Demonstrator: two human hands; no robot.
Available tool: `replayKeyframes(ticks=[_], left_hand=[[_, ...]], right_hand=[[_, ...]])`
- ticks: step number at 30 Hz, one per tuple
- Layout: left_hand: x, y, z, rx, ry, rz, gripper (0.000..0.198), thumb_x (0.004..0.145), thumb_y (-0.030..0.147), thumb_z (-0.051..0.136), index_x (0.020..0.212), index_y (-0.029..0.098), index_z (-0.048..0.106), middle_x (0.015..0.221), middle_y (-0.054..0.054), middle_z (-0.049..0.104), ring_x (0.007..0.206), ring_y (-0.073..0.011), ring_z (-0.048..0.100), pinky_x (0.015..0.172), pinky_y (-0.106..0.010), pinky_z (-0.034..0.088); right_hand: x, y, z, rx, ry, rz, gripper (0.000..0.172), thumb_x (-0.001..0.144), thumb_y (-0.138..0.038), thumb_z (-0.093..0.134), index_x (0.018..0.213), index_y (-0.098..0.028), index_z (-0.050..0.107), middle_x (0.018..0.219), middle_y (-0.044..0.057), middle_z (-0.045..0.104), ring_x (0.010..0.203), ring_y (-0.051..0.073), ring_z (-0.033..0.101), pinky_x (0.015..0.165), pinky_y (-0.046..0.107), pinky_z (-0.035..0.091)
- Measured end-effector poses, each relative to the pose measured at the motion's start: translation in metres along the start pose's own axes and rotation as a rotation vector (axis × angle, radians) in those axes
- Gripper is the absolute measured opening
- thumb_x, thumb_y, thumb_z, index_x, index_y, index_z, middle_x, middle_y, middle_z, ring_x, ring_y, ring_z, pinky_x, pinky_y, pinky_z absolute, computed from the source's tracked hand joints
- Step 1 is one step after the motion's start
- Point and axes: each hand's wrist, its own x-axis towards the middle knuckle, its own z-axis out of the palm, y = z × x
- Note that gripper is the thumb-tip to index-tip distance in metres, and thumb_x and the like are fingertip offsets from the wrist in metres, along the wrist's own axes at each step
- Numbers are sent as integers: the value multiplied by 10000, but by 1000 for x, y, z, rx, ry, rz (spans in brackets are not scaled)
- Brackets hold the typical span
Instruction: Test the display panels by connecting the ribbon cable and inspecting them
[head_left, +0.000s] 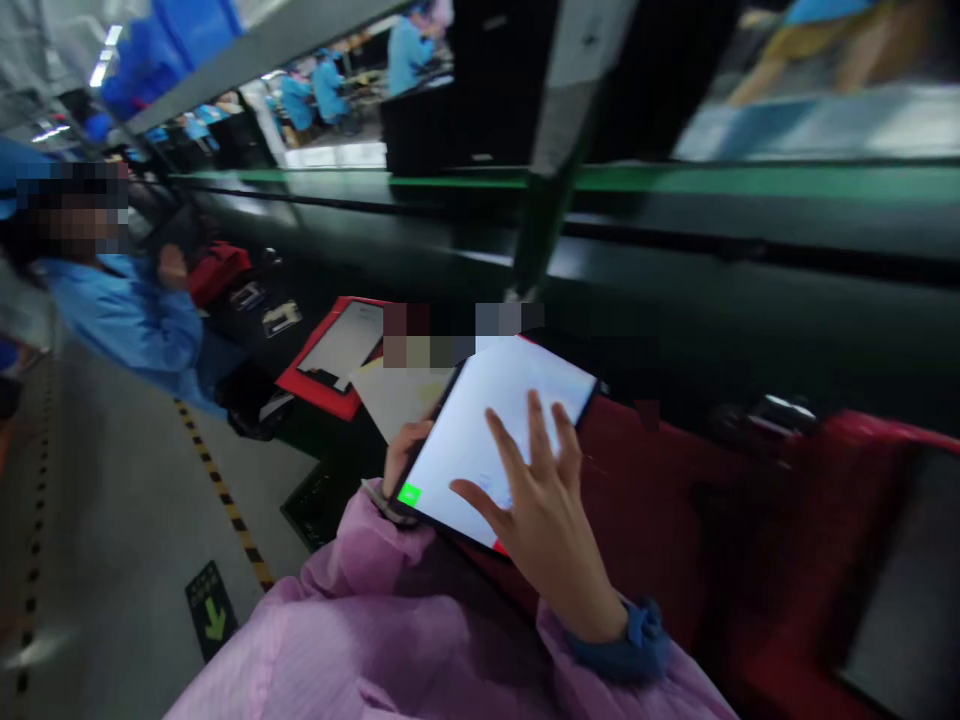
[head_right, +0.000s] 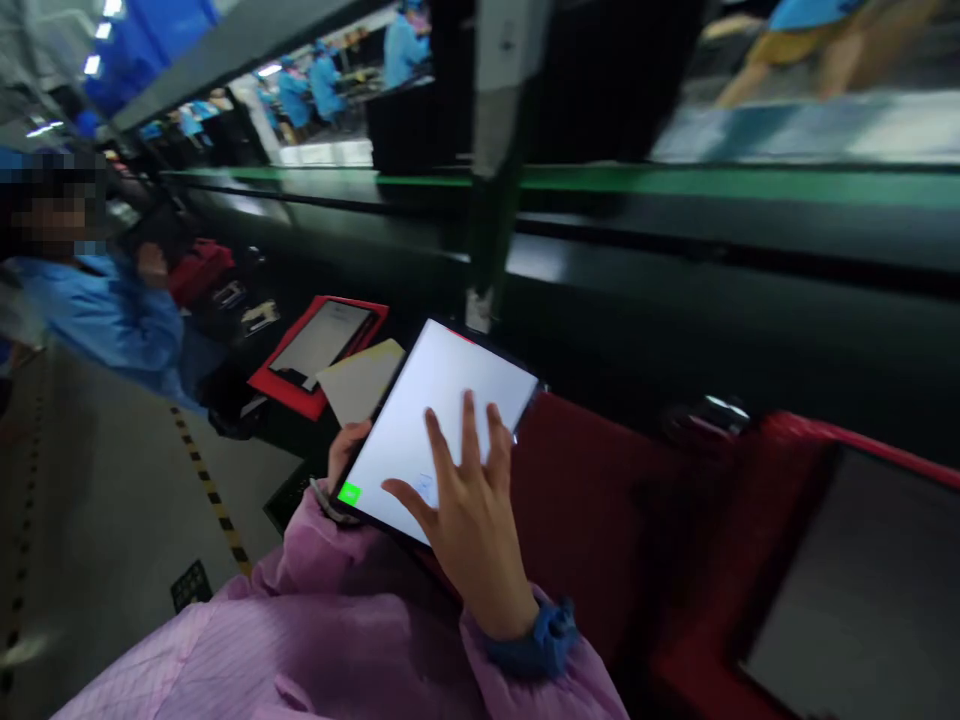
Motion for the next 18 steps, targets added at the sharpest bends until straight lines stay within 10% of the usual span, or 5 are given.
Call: replayKeyframes(ticks=[5,10,18], left_hand=[[-8,-1,7,-106,-145,-105,371,638,389,667,947,194,733,1049,-93,761,1118,-353,681,982,-468,531],[-16,-8,7,-89,-240,-184,449,667,325,601,1079,187,714,1154,-65,739,1203,-343,640,1075,-472,460],[-8,-12,11,-126,-226,-255,544,709,311,630,1247,226,638,1005,-10,767,926,-236,721,828,-324,554]], right_hand=[[-5,11,-3,27,135,9,879,888,-671,543,1595,-232,259,1654,194,182,1490,491,226,1072,770,339],[-9,21,4,-6,-55,2,1139,766,-813,567,1609,-148,188,1645,279,105,1472,558,196,981,784,411],[-7,11,13,-51,182,-105,238,914,-198,668,1151,-177,658,1143,105,724,1055,244,679,889,398,589]])
